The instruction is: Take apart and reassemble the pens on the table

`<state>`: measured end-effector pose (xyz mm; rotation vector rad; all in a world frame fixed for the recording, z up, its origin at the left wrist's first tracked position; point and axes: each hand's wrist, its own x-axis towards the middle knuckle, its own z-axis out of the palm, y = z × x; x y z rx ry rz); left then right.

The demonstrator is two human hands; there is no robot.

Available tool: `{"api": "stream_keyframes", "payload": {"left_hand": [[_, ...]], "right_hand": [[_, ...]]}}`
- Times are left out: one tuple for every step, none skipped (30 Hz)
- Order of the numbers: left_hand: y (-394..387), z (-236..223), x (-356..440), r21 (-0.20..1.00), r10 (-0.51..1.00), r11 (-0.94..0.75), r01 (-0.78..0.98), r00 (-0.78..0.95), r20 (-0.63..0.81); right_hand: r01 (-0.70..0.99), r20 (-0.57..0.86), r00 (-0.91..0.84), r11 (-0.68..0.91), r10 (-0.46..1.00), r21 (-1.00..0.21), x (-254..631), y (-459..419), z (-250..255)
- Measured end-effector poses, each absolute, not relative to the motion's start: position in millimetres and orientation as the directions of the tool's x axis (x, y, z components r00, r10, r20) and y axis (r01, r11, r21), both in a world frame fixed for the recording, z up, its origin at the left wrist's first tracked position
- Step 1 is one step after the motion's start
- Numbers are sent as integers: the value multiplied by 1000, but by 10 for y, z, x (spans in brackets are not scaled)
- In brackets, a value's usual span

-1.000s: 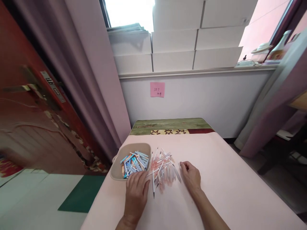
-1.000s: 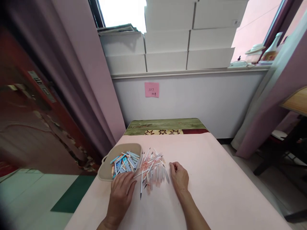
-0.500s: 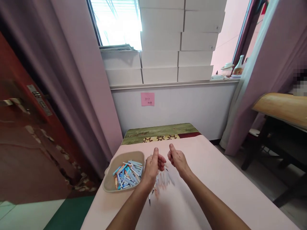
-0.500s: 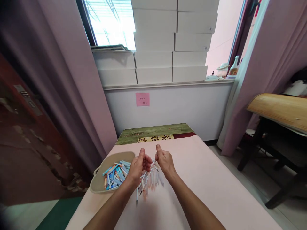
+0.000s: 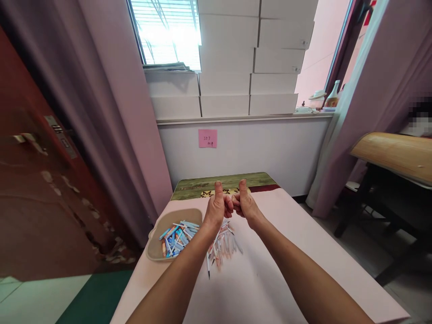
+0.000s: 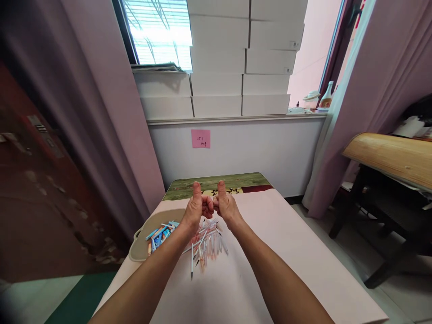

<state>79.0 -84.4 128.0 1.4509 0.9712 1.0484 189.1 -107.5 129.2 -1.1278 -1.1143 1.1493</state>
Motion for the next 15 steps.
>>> {"api": "stream_keyframes", "payload": {"left_hand": [[-846, 1281, 791, 993, 954, -115, 37, 283, 99], [-848, 1284, 793, 993, 956, -110, 42, 278, 94], [-852, 1290, 797, 993, 958, -105, 47, 274, 88], [-858, 1295, 799, 994, 959, -99, 48, 272, 83], [-865, 1296, 796, 995, 959, -94, 45, 273, 78], [-877, 1285, 784, 995, 957, -90, 41, 281, 75], [-893, 1257, 760, 996, 953, -85, 37, 294, 71], [-917, 1205, 718, 996, 949, -82, 42, 307, 65], [-950, 1124, 657, 995, 946, -83, 62, 319, 59], [-992, 1013, 577, 991, 946, -85, 104, 322, 47], [-1043, 874, 481, 978, 950, -98, 182, 310, 37], [-1101, 714, 372, 949, 958, -124, 290, 284, 39], [-1166, 542, 257, 897, 963, -172, 407, 262, 66], [-1233, 369, 143, 841, 966, -205, 501, 240, 92], [-1300, 207, 38, 791, 973, -198, 579, 212, 89]], "right_hand": [[-85, 64, 78, 70, 995, -994, 1884, -1078, 1291], [-82, 65, 76, 71, 995, -994, 1877, -1081, 1293], [-81, 65, 75, 71, 995, -994, 1870, -1084, 1294], [-82, 61, 73, 67, 995, -994, 1866, -1086, 1291], [-81, 54, 71, 60, 996, -995, 1868, -1088, 1280], [-72, 48, 65, 52, 997, -996, 1877, -1091, 1252], [-50, 43, 59, 46, 997, -998, 1898, -1095, 1203], [-5, 40, 53, 41, 998, -999, 1930, -1103, 1127], [86, 42, 56, 37, 998, -996, 1973, -1115, 1022], [191, 43, 64, 30, 997, -981, 2027, -1133, 888], [333, 49, 85, 18, 995, -943, 2086, -1157, 732], [511, 63, 119, -7, 991, -859, 2145, -1187, 562], [573, 49, 152, -47, 987, -818, 2199, -1224, 386], [603, 34, 176, -81, 984, -793, 2242, -1264, 217], [631, 16, 189, -109, 982, -768, 2270, -1307, 64]]}}
